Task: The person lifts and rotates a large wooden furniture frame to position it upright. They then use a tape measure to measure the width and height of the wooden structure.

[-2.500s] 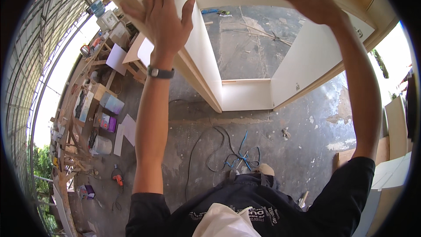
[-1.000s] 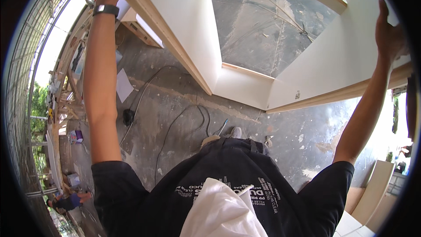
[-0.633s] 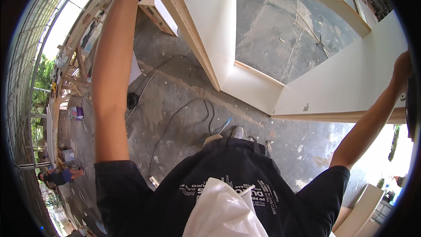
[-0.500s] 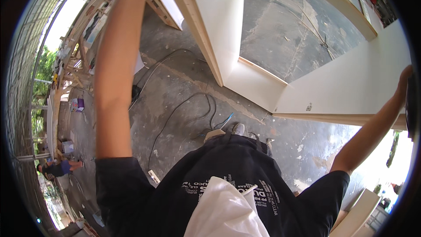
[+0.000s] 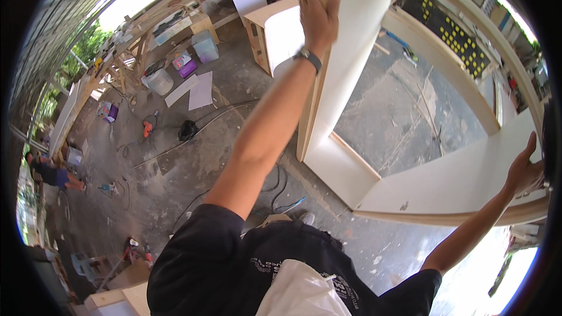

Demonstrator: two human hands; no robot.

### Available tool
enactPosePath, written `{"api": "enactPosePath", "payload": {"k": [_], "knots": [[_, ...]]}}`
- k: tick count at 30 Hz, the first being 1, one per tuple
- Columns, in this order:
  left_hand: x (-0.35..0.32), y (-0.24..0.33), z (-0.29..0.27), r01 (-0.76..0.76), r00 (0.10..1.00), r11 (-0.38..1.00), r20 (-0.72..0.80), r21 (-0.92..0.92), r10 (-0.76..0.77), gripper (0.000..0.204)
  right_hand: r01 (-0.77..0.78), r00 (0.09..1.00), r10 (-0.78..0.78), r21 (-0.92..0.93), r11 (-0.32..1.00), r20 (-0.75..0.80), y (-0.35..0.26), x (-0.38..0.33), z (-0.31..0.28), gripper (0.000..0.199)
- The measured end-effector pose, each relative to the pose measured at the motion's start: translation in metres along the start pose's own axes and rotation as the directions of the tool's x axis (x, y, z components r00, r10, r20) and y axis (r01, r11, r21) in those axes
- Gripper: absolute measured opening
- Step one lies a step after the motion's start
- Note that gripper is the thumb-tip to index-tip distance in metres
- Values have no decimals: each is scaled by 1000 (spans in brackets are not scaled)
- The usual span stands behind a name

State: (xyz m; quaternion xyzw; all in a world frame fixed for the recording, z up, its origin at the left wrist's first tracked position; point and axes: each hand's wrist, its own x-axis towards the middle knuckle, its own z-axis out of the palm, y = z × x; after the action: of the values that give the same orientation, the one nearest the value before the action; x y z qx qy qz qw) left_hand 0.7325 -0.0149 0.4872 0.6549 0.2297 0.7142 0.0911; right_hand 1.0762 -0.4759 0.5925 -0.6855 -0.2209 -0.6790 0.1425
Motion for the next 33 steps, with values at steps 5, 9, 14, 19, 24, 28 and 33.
{"api": "enactPosePath", "payload": {"k": [5, 9, 14, 19, 24, 28, 33], "knots": [[-75, -17, -15, 171, 974, 983, 139, 61, -178, 84, 53, 998, -51, 68, 996, -28, -7, 6, -13, 48], [-126, -30, -29, 289, 918, 949, 244, 126, -312, 83, 76, 997, -74, 96, 992, -21, -10, 8, -19, 45], [-153, -42, -43, 278, 901, 953, 311, 123, -303, 80, 151, 988, -154, 167, 974, 9, -16, 13, -37, 46], [-155, -41, -46, 225, 895, 957, 350, 183, -277, 79, 183, 981, -191, 199, 963, 23, -26, 10, -53, 52], [-169, -50, -45, 255, 865, 962, 421, 100, -274, 77, 152, 988, -153, 189, 970, -7, -47, 7, -67, 56], [-189, -72, -53, 180, 830, 967, 500, 180, -247, 76, 54, 980, -99, 247, 968, 173, -52, 7, -91, 72], [-208, -67, -63, 128, 788, 965, 568, 230, -240, 77, 2, 994, -51, 436, 900, 101, -37, -38, -108, 50]]}}
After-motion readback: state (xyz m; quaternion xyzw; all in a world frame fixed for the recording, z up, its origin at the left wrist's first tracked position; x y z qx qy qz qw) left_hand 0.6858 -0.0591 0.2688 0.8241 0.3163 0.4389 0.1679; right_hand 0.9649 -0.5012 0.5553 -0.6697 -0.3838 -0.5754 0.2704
